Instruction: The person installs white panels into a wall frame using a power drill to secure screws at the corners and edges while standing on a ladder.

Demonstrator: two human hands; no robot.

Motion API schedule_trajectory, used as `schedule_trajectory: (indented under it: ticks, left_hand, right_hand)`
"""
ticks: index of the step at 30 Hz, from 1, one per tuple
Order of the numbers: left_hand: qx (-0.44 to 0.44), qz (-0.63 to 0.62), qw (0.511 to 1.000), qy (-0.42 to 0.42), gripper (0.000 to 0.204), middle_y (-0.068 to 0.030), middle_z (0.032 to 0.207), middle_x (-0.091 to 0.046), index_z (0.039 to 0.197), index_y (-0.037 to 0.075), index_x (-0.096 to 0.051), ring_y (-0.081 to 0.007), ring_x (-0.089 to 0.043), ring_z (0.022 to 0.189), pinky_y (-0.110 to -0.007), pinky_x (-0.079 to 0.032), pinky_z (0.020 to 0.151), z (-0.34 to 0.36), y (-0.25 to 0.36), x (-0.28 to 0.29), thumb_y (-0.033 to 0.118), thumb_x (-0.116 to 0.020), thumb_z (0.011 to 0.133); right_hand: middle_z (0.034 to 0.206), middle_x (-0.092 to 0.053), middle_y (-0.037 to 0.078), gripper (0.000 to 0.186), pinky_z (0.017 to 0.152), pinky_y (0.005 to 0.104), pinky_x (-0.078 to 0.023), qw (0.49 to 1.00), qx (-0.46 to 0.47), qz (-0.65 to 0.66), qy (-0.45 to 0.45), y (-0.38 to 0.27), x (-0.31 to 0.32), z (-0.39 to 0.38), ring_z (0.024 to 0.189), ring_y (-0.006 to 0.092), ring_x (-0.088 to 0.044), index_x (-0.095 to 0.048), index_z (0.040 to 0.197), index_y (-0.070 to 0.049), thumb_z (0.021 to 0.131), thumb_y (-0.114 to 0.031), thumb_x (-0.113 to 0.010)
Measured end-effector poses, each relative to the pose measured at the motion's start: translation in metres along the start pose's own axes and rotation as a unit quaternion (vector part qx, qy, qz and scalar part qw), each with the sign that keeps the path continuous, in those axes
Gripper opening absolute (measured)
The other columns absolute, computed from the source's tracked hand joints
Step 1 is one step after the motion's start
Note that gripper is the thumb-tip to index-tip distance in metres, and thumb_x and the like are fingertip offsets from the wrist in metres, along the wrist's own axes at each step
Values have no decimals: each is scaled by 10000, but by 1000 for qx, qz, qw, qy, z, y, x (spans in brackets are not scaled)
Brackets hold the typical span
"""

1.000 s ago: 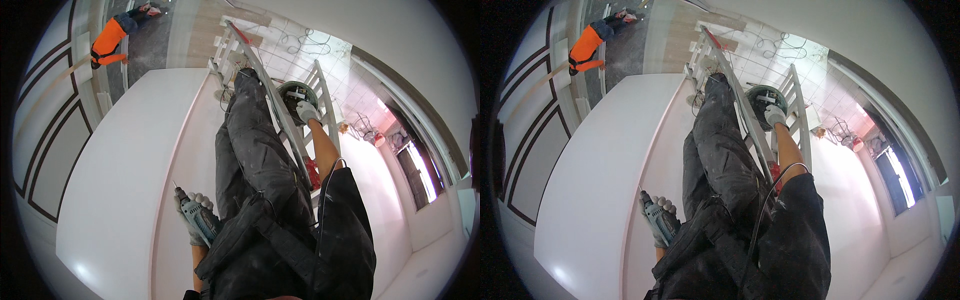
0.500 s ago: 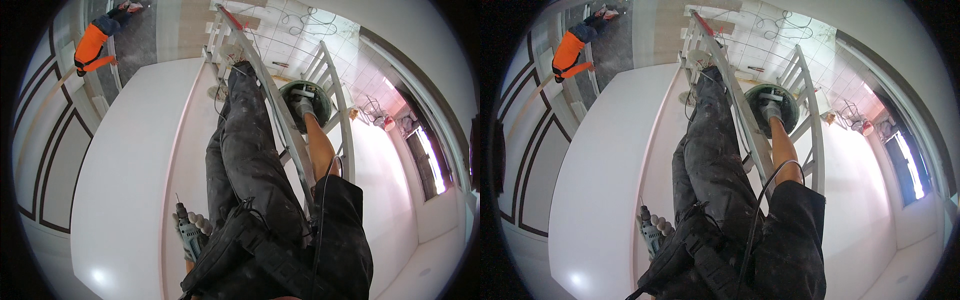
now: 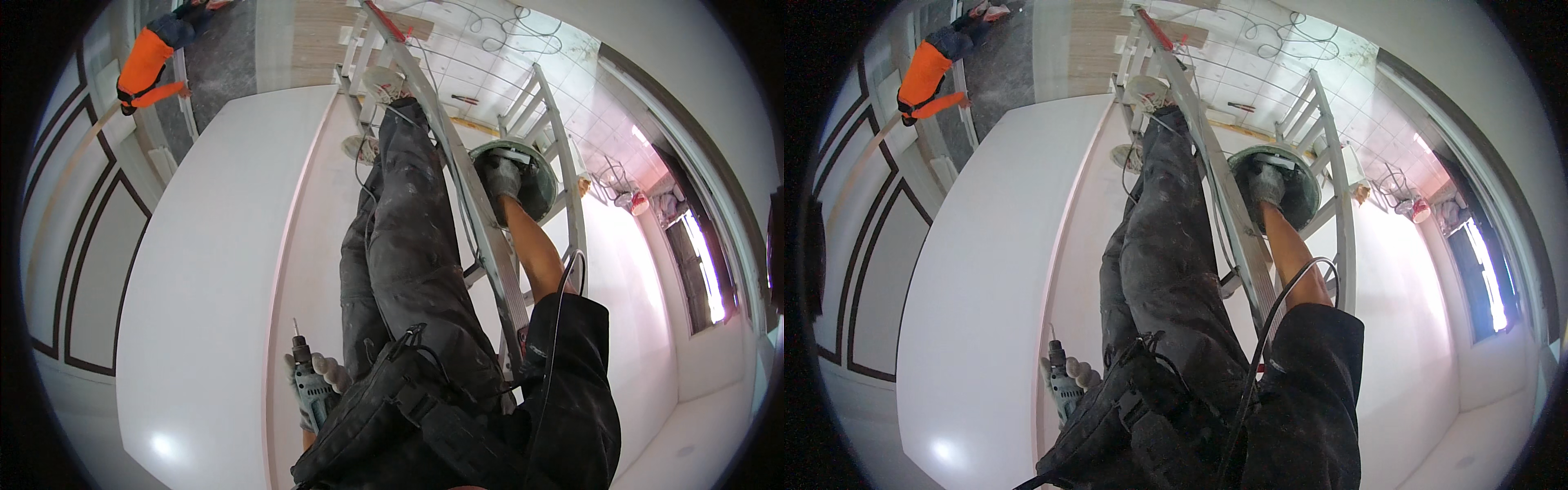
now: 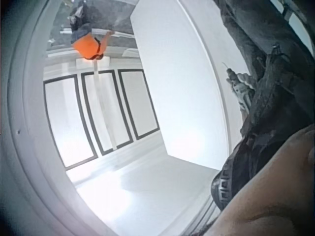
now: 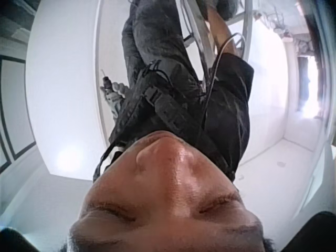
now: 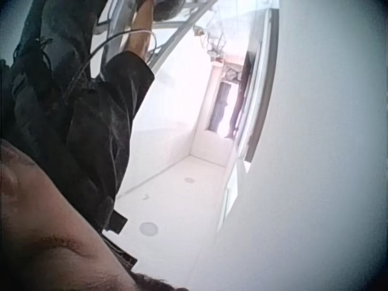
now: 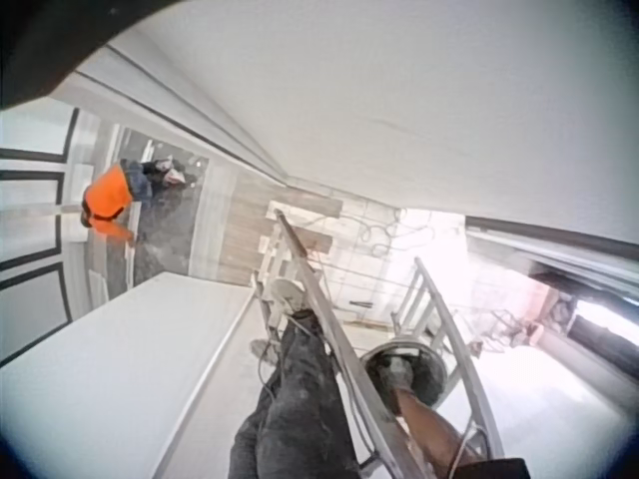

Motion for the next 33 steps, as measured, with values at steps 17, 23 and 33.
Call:
schedule_trajectory:
  ticks: [17,23,33]
  left_hand:
    - [-3,12,1000,2,791,-171,876,-652,1016,39,-654,-301,-613,728,-479,-532,658,9,16,8,738,-289,1075]
    - [-3,14,1000,0,790,-176,889,-661,1018,34,-658,-308,-622,743,-470,-534,660,12,17,7,729,-288,1080]
    - [1,19,1000,-12,789,-184,910,-674,1021,25,-666,-319,-638,767,-456,-538,664,10,15,4,714,-288,1087]
  right_hand:
    - [1143,-757,166,249,845,462,-625,843,413,-329,-97,3,11,12,1076,317,-746,-753,1129,-59,919,-80,-621]
    - [1111,-770,132,267,844,446,-620,788,471,-391,-59,-5,23,6,1024,308,-743,-766,1147,-83,920,-97,-625]
    - [1026,-775,177,210,760,523,-604,903,341,-259,-39,10,14,17,1015,349,-747,-791,1035,-94,950,-166,-614]
Point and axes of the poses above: each hand's wrist, its own z-axis towards the middle knuckle, its own x-axis out of the back of the hand, y = z × x, the point moved 2 cm from there along z, towards the middle knuckle
